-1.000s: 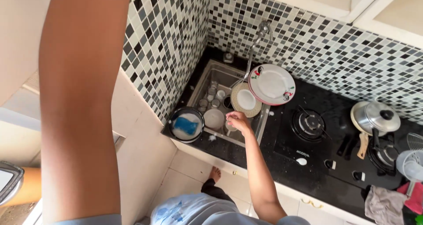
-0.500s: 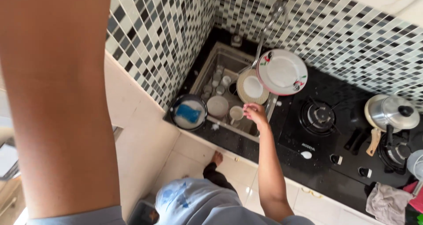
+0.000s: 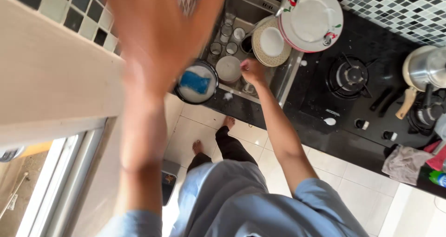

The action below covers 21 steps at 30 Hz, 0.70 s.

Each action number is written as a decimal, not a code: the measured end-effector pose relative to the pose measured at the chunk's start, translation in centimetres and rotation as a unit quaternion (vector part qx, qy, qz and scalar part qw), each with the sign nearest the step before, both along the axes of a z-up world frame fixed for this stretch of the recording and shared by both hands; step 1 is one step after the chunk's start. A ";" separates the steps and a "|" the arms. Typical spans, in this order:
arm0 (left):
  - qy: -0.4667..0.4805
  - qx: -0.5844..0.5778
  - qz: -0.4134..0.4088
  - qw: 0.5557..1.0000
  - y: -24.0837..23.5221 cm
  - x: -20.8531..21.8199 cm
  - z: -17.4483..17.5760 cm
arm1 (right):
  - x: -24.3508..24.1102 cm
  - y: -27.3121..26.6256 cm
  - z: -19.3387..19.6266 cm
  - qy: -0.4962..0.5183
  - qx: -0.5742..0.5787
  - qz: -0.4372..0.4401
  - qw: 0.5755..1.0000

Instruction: The person washes drinking glasses at a kitchen sink. They hold each glass under running tap water, rub the inside and outside by hand, and place the rinsed glass in the sink basin, repeating the process for several glasses.

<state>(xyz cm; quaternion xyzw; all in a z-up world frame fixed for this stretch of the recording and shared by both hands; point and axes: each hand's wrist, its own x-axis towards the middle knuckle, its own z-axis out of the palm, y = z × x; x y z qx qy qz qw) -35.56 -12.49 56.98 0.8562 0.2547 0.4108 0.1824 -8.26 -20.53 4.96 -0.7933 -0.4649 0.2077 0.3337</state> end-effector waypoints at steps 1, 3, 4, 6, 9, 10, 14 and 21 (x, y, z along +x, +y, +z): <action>0.007 -0.022 0.003 1.000 0.1 -0.3 -2.6 | -0.2 1.6 -0.9 -0.014 -0.022 -0.004 1.000; 0.025 -0.100 0.010 0.995 0.5 -1.0 -8.6 | -0.7 3.7 -3.1 -0.055 -0.049 -0.018 0.997; 0.030 -0.138 0.012 0.990 0.8 -1.2 -11.7 | -0.7 4.9 -4.2 -0.084 -0.049 -0.025 0.995; 0.044 -0.184 0.015 0.982 1.2 -2.0 -17.3 | -0.4 6.9 -6.6 -0.113 -0.024 -0.035 0.993; 0.055 -0.222 0.020 0.973 1.3 -3.4 -23.6 | -0.4 8.6 -9.5 -0.100 0.010 -0.043 0.994; 0.056 -0.234 0.021 0.970 1.5 -3.6 -25.0 | -0.2 9.5 -10.1 -0.088 -0.002 -0.047 0.995; 0.058 -0.280 0.038 0.958 2.0 -4.1 -28.7 | 0.1 11.0 -12.4 -0.089 -0.072 -0.059 0.992; 0.050 -0.313 0.016 0.948 2.9 -2.1 -32.4 | -1.0 9.5 -8.5 -0.129 0.017 -0.051 0.990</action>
